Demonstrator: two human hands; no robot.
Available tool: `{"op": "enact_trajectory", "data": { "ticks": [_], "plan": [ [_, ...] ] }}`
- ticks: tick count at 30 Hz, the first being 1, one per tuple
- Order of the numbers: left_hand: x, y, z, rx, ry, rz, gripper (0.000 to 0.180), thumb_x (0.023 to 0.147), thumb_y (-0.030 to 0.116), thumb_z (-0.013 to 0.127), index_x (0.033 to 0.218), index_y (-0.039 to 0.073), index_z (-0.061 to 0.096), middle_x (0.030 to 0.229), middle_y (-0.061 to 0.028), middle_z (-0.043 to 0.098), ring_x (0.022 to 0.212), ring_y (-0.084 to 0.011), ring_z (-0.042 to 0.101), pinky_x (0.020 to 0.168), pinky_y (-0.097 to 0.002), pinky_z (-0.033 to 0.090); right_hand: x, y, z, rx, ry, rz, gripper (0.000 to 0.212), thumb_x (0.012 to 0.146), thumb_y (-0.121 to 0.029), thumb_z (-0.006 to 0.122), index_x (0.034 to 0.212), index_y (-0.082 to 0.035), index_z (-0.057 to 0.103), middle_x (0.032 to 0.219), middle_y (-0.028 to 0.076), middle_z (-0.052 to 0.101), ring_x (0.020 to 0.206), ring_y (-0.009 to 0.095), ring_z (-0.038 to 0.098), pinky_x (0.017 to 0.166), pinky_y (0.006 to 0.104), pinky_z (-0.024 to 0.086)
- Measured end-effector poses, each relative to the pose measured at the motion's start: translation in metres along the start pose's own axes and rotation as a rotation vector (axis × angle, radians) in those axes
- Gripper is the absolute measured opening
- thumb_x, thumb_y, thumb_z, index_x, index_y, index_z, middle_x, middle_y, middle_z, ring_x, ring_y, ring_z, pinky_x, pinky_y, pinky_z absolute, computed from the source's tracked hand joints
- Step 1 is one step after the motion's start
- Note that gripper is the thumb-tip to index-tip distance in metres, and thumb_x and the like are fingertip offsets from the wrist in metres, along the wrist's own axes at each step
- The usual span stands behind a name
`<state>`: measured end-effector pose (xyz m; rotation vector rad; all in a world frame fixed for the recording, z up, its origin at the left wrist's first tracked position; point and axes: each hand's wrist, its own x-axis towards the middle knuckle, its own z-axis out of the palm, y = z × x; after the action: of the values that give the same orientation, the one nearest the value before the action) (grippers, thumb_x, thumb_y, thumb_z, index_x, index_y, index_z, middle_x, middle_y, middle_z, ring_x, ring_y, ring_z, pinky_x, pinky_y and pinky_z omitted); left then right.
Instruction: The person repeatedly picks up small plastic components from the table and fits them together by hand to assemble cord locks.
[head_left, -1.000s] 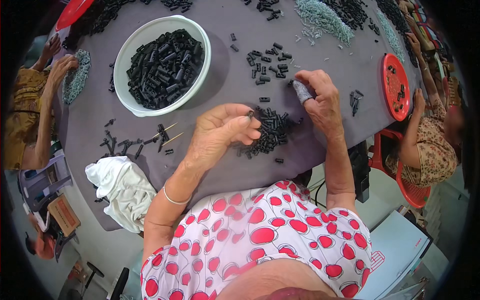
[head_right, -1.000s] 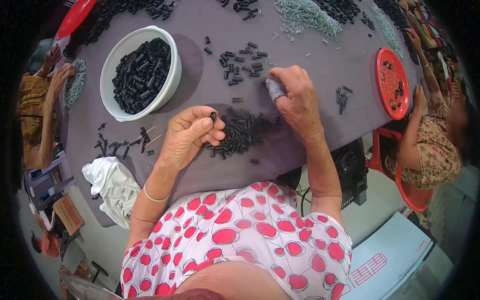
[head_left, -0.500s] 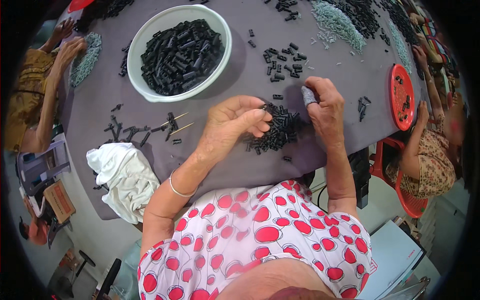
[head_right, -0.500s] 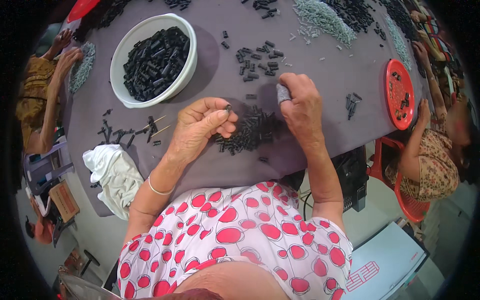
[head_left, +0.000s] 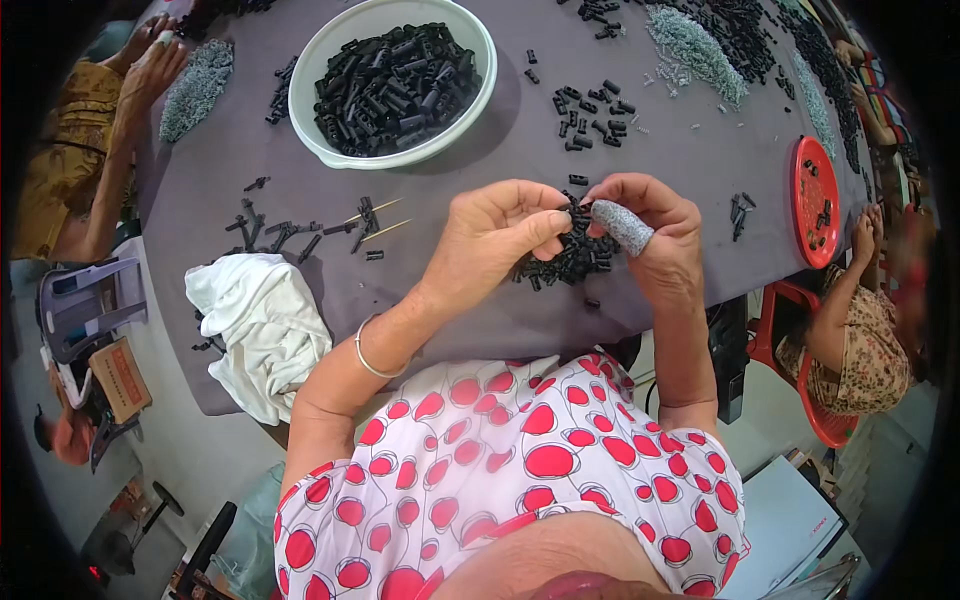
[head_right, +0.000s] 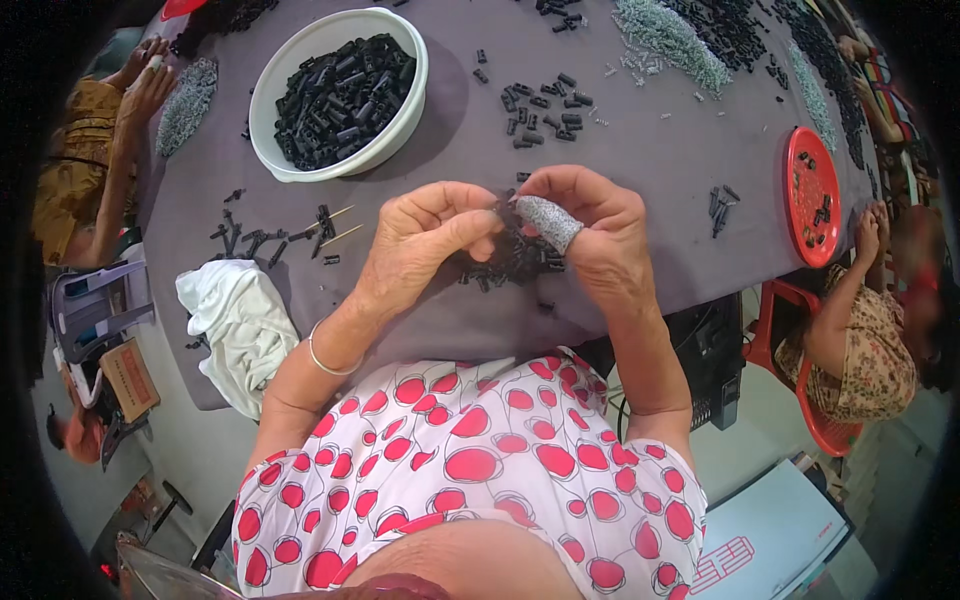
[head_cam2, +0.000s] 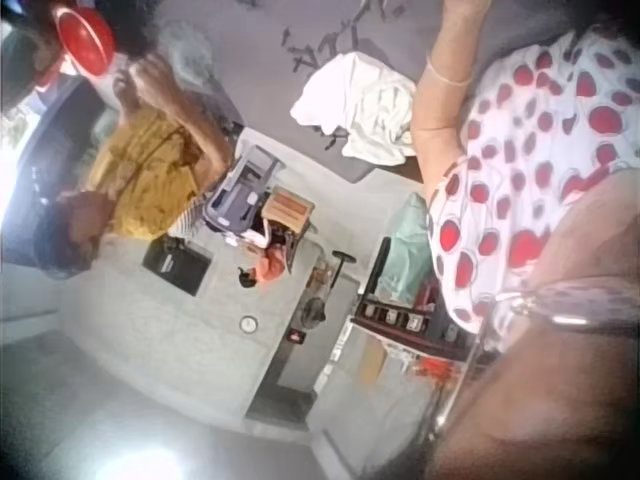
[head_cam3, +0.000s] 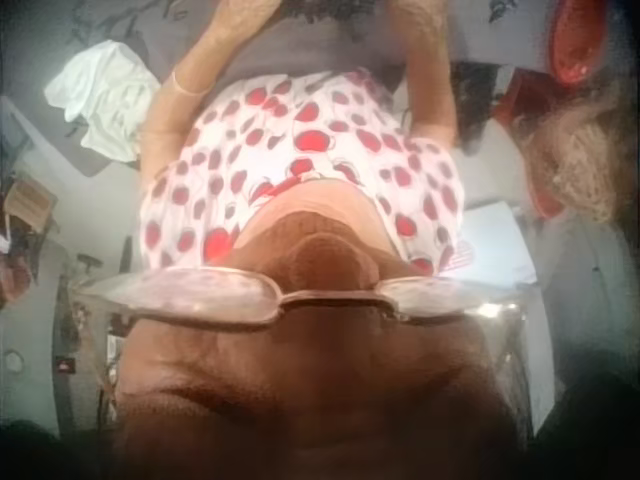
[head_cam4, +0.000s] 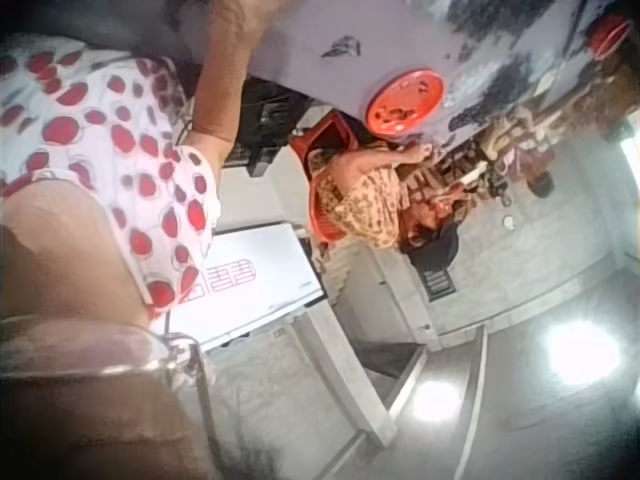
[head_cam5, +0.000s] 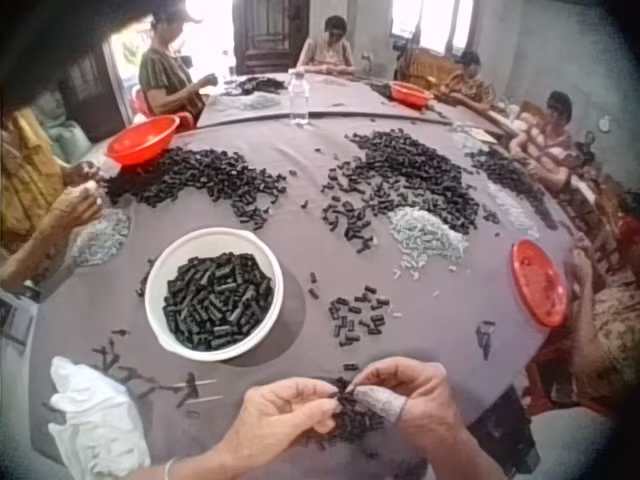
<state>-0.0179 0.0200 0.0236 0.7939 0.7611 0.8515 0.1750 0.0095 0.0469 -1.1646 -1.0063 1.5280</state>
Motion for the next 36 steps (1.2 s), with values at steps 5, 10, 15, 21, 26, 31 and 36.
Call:
{"op": "enact_trajectory", "data": {
  "ticks": [5,10,15,21,26,31,36],
  "plan": [
    [-0.003,0.001,0.001,-0.007,0.008,0.017,0.019,0.088,0.006,0.063,0.104,-0.005,0.061,0.085,-0.0045,0.065,0.072,-0.0067,0.06,0.064,-0.0199,0.05,-0.006,0.002,0.004,-0.126,0.036,-0.17,0.021,0.08,0.006,0.064,0.101,0.004,0.062,0.092,0.003,0.065,0.086,0.009,0.061,0.078,0.0215,0.048],
    [-0.004,0.002,0.005,0.081,0.041,0.054,0.018,0.088,0.005,0.064,0.103,-0.005,0.061,0.085,-0.0039,0.065,0.072,-0.0059,0.059,0.064,-0.0196,0.05,-0.011,-0.002,0.011,-0.184,0.037,-0.217,0.022,0.078,0.009,0.06,0.099,0.004,0.061,0.095,0.003,0.063,0.088,0.009,0.06,0.079,0.0219,0.047],
    [-0.002,0.005,0.002,0.102,0.001,0.013,0.02,0.089,0.008,0.063,0.103,-0.005,0.06,0.086,-0.0024,0.064,0.072,-0.0049,0.057,0.063,-0.0189,0.048,-0.006,0.003,0.005,-0.384,-0.009,-0.354,0.027,0.07,0.011,0.058,0.095,0.001,0.06,0.092,0.005,0.063,0.083,0.011,0.06,0.075,0.0244,0.047],
    [0.0,0.008,-0.003,0.093,-0.063,-0.054,0.019,0.091,0.011,0.06,0.104,-0.003,0.061,0.086,-0.0035,0.063,0.071,-0.0076,0.057,0.066,-0.0217,0.048,0.003,0.003,0.003,-0.567,-0.086,-0.564,0.032,0.062,0.011,0.056,0.093,0.0,0.06,0.087,0.011,0.062,0.077,0.022,0.062,0.07,0.0286,0.049],
    [0.0,0.007,-0.005,0.146,-0.074,-0.074,0.02,0.092,0.013,0.059,0.103,-0.004,0.061,0.083,-0.0018,0.062,0.069,-0.0055,0.055,0.063,-0.02,0.046,0.004,0.003,0.0,-0.729,-0.129,-0.588,0.032,0.061,0.01,0.056,0.092,-0.001,0.061,0.087,0.013,0.063,0.078,0.028,0.063,0.068,0.031,0.05],
    [0.001,0.007,-0.007,0.204,-0.073,-0.09,0.02,0.092,0.013,0.058,0.101,-0.005,0.061,0.081,-0.0004,0.06,0.066,-0.0032,0.054,0.059,-0.018,0.045,0.007,0.004,-0.002,-0.748,-0.156,-0.585,0.033,0.061,0.01,0.057,0.091,-0.001,0.061,0.086,0.013,0.063,0.078,0.029,0.064,0.068,0.0315,0.05],
    [0.002,0.007,-0.008,0.199,-0.061,-0.079,0.019,0.092,0.011,0.058,0.101,-0.006,0.061,0.08,-0.0002,0.06,0.064,-0.003,0.053,0.058,-0.0182,0.045,0.011,0.006,-0.002,-0.723,-0.168,-0.56,0.031,0.061,0.01,0.056,0.09,-0.001,0.061,0.083,0.012,0.064,0.079,0.029,0.064,0.068,0.0316,0.05]
  ]
}}
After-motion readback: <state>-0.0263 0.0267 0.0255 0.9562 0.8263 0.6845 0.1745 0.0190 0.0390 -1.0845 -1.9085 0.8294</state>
